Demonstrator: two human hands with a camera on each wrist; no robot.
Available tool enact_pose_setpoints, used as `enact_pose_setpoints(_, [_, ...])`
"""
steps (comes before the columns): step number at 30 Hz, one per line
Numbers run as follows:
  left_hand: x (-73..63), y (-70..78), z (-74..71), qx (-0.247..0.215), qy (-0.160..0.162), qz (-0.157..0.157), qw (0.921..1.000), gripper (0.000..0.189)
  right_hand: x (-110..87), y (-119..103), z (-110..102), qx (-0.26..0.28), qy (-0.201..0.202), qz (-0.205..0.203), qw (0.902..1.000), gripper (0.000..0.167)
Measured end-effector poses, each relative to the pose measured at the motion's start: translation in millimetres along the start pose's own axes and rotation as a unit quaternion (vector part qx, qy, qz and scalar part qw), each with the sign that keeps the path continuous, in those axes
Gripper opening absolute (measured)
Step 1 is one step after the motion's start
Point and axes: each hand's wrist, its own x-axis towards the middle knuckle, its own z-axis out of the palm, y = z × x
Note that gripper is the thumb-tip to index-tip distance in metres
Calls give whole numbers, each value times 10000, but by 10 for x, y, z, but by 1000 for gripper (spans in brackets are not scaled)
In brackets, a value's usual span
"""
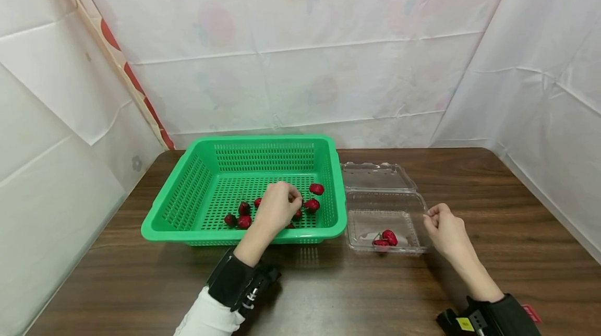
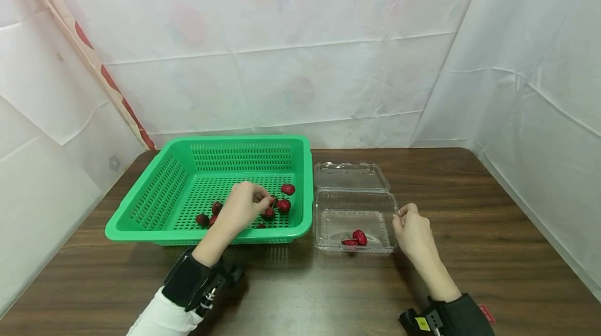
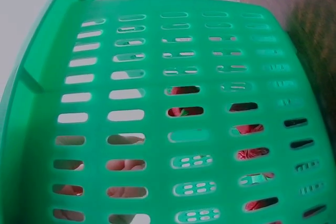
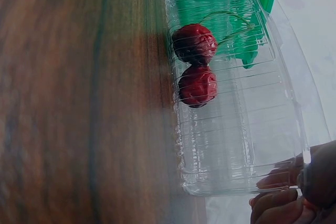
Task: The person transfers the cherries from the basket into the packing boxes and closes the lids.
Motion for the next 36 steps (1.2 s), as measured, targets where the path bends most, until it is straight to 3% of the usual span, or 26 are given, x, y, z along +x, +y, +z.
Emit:
enact_pose_setpoints(11, [-12, -6, 13, -334, 890, 290, 9950, 11, -4, 3, -1, 40, -73, 77, 9999, 13])
enact_pose_setpoints(19, [-24, 8, -2, -322, 1493, 667, 9860, 9, -4, -4, -2, 51, -107, 110, 9999, 13])
enact_pose_setpoints(24, [-54, 54, -9, -310, 1887, 1077, 9756, 9, 2, -11, -4, 61, -95, 103, 9999, 13])
enact_pose_setpoints(29, [-99, 141, 3, -331, 2283, 1631, 9593, 7, -1, -13, -6, 74, -95, 104, 9999, 13])
enact_pose_setpoints(36, [-184, 286, 8, -460, 2443, 2035, 9470, 6, -5, -11, -2, 62, -69, 74, 9999, 13])
